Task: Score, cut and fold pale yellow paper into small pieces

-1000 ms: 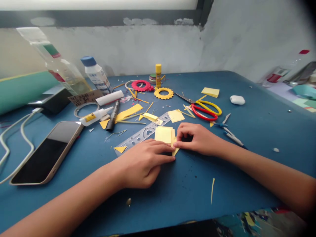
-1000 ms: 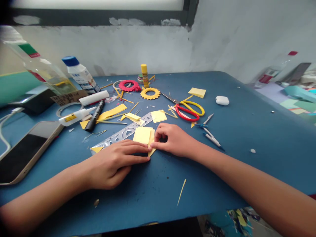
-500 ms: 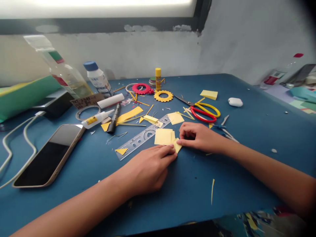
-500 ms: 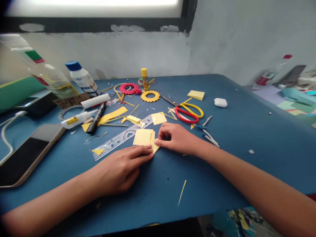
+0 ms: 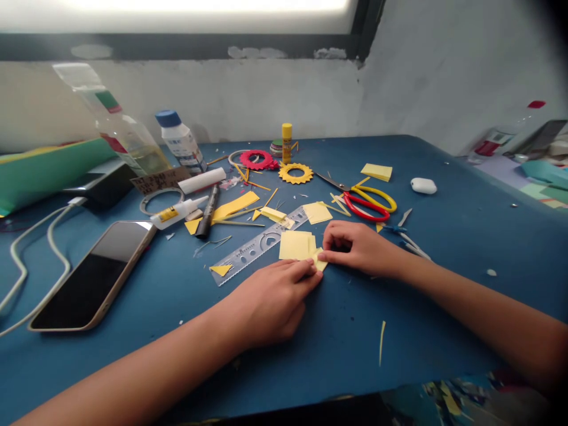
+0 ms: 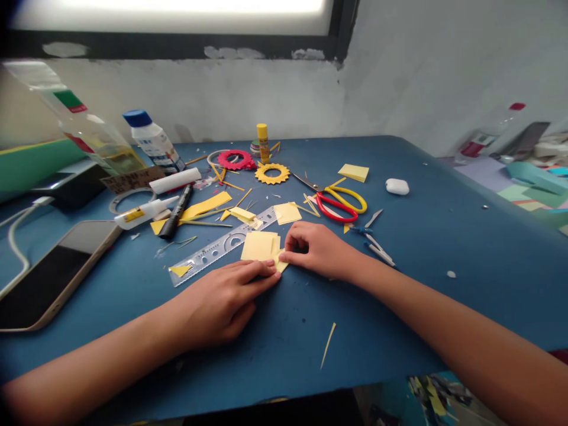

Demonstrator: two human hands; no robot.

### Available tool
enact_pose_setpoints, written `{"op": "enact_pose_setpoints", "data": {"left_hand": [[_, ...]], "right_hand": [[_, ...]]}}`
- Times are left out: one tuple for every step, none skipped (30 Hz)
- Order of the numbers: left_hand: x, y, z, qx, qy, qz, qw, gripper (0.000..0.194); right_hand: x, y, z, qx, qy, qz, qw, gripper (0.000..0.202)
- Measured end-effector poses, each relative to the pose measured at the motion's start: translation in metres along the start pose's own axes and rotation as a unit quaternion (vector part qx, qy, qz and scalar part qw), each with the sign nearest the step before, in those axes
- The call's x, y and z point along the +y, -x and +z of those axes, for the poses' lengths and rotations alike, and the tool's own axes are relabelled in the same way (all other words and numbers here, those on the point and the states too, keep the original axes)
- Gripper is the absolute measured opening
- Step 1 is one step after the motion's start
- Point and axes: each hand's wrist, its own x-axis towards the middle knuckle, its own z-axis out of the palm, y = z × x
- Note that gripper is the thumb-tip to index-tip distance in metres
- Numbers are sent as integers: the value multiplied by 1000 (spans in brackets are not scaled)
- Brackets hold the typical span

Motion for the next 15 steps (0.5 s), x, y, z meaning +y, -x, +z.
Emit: {"op": "enact_pose_setpoints", "data": {"left_hand": [[1,0,0,2,-1,-2,1000,47],[2,-1,0,4,-3,-5,1000,47],[2,-1,0,5,-4,-6,1000,47],[2,-1,-1,6,-3,-5,1000,47],[3,-2,-1,5,-2,-4,1000,45],[3,-2,-1,5,0,-3,1000,44],[3,-2,-1,5,3,-2,1000,43],[2,-2,-1,6,4,-2,1000,42],[2,-2,-1,8,5,-3,1000,41],[2,-2,-1,9,5,-5,1000,41],[2,-2,-1,8,5,-7,1000,42],[2,-2,-1,5,4,-7,1000,43],[2,-2,-1,1,3,-6,1000,43],[1,-2,-2,-4,4,-5,1000,44],[1,-2,-2,-8,7,-3,1000,44]], "right_hand": [[-1,3,0,13,19,-29,999,15],[-3,8,0,23,49,-65,996,15],[-5,12,0,27,87,-104,990,18],[-8,17,1,25,131,-143,981,21],[-11,22,2,14,178,-174,968,24],[-14,26,3,6,211,-198,957,26],[-16,29,4,2,238,-214,947,27],[-17,31,5,-2,255,-220,942,28],[-18,33,6,-1,261,-220,940,28],[-17,33,7,2,260,-214,942,28],[-15,33,7,7,252,-205,946,27],[-13,32,7,15,240,-194,951,26],[-10,31,7,24,227,-184,956,25],[-8,30,7,31,215,-173,961,25],[-5,29,6,36,207,-162,964,26]]}}
